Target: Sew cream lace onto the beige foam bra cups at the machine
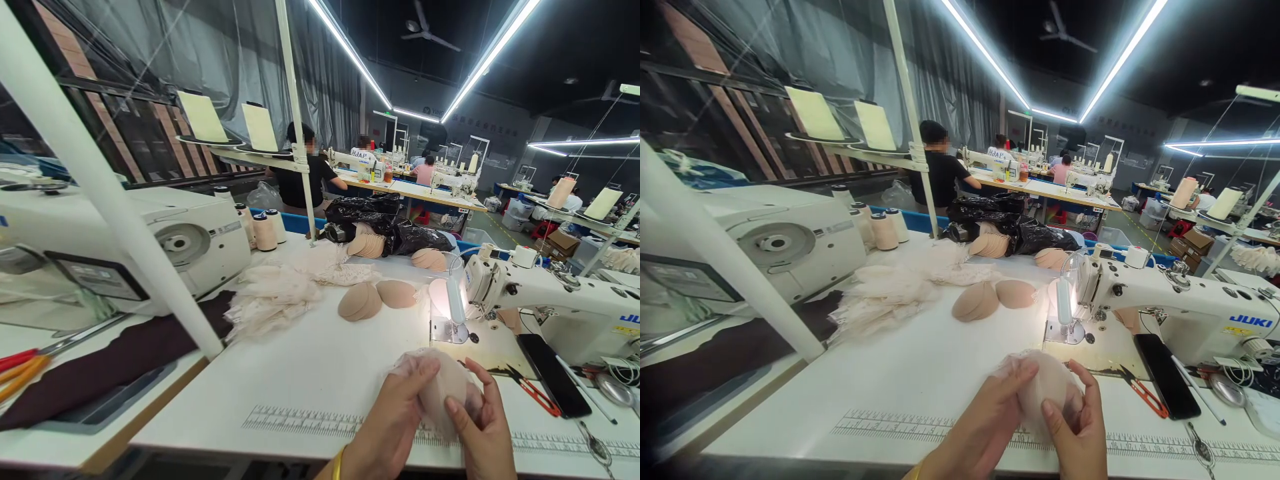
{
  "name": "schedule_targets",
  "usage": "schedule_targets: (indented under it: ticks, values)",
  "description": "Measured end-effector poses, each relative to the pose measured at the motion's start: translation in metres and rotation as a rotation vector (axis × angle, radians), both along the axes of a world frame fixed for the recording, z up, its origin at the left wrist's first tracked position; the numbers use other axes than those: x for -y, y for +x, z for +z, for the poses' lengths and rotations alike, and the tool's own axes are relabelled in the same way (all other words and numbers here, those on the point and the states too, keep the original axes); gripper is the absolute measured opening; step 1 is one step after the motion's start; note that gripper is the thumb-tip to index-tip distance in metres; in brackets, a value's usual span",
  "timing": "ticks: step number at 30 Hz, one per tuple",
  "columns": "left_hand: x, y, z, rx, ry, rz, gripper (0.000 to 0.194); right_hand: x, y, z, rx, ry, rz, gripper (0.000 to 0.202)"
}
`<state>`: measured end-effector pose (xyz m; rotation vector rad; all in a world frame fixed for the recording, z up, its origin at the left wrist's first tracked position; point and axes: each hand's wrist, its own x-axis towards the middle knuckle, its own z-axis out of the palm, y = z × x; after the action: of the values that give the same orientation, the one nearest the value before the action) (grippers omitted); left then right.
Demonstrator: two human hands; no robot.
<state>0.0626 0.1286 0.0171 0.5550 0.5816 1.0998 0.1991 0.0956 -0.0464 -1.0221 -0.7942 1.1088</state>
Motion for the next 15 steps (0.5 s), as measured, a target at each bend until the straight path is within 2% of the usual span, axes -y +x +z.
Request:
schedule_targets:
  ticks: [3, 5, 8, 10, 11, 14, 15]
  values:
    - [-0.004, 0.003, 0.002, -0.016, -0.032, 0.016, 0.037, 0.001, 0.001, -0.004, 0.019, 0.003, 0.029, 0.098]
    - [-0.007, -0.001, 0.009, -0.002, -0.033, 0.022, 0.034, 0.003, 0.005, -0.009, 0.033, 0.019, 0.099, 0.108]
    - [-0.013, -0.015, 0.023, -0.059, 0.105, -0.136, 0.032, 0.004, 0.022, -0.013, 0.170, 0.038, 0.195, 0.109]
    - [-0.018, -0.029, 0.030, -0.228, 0.344, -0.326, 0.030, -0.003, 0.041, -0.008, 0.395, 0.102, 0.200, 0.094]
    - [-0.023, -0.035, 0.032, -0.358, 0.510, -0.419, 0.027, -0.010, 0.051, -0.003, 0.550, 0.171, 0.196, 0.079]
    - [-0.044, -0.042, 0.031, -0.779, 1.116, -0.589, 0.020, -0.042, 0.078, 0.020, 1.146, 0.520, 0.247, 0.021]
    - [-0.053, -0.040, 0.029, -0.893, 1.310, -0.619, 0.023, -0.055, 0.084, 0.026, 1.337, 0.630, 0.288, 0.022]
